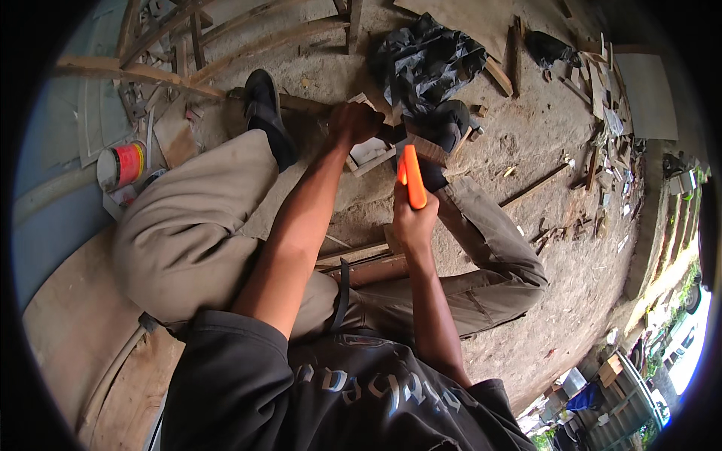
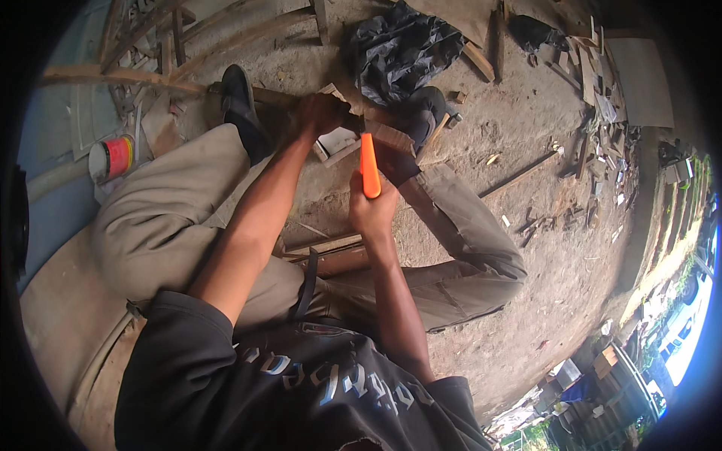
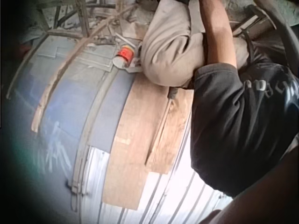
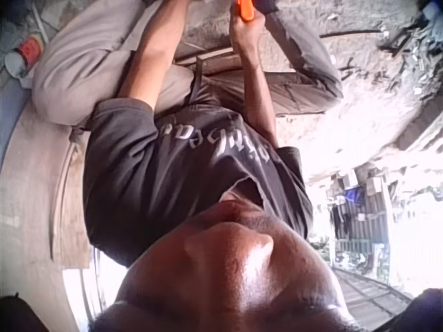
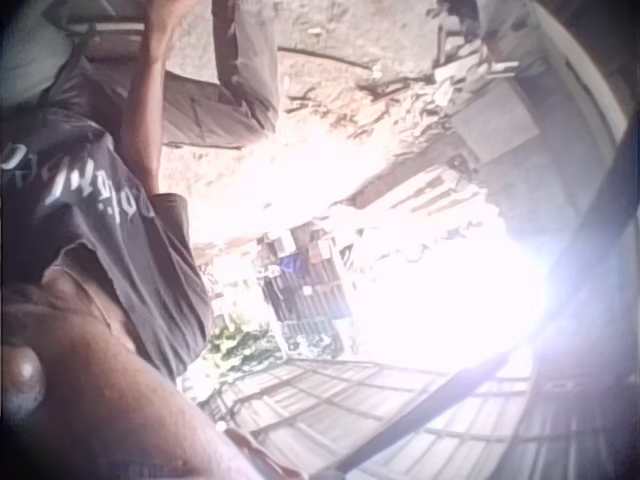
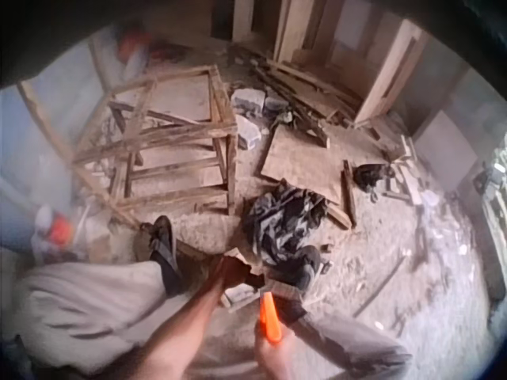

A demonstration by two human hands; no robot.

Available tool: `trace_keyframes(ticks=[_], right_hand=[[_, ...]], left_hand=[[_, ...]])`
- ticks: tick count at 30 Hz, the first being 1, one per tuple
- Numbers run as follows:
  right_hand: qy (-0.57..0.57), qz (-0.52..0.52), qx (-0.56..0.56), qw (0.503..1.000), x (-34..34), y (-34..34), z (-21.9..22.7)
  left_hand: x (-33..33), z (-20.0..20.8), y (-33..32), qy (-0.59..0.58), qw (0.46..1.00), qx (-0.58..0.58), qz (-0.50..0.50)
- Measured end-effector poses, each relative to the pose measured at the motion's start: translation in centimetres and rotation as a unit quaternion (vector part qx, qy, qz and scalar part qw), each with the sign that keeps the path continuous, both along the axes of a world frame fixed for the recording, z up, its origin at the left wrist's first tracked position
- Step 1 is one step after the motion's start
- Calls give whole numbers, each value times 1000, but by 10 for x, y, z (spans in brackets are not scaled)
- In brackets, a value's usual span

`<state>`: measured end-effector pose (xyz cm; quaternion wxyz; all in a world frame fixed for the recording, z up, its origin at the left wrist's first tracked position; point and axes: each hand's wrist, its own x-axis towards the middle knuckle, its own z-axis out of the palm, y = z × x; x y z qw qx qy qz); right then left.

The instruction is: The person sits on the floor and uses a hand saw to cut a small piece of wood held between their legs. They repeatedly saw back and forth until the piece is separated, then inspect the cut piece.

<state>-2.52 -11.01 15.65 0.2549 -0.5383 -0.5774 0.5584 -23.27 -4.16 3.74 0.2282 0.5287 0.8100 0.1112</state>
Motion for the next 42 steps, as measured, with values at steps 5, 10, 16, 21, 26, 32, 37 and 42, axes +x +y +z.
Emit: trace_keyframes(ticks=[5, 10, 16, 21, 26, 32, 37, 42], right_hand=[[-31, 36, 47, 998, 97, -101, 30], [-19, 74, 45, 996, 81, -81, 29], [-26, 35, 54, 998, 7, -8, 2], [-74, 120, 39, 989, 121, -114, 40], [-54, 20, -34, 998, 64, -46, 11], [-56, 62, 17, 996, 50, -34, 13], [-51, 108, 88, 989, 112, -97, 66], [-45, 30, -19, 998, 20, -4, 26]], left_hand=[[6, -10, 2, 22, 999, 41, 22], [3, -44, -24, 143, 969, 203, 21], [-1, -18, -2, -25, 999, 38, 3], [-1, -21, -7, 30, 993, 107, 29], [7, -8, -2, -2, 992, 123, 25], [0, -26, 7, 11, 998, 65, 9], [6, -21, -2, 26, 995, 93, 30], [0, -8, 12, -24, 998, 53, 30]])
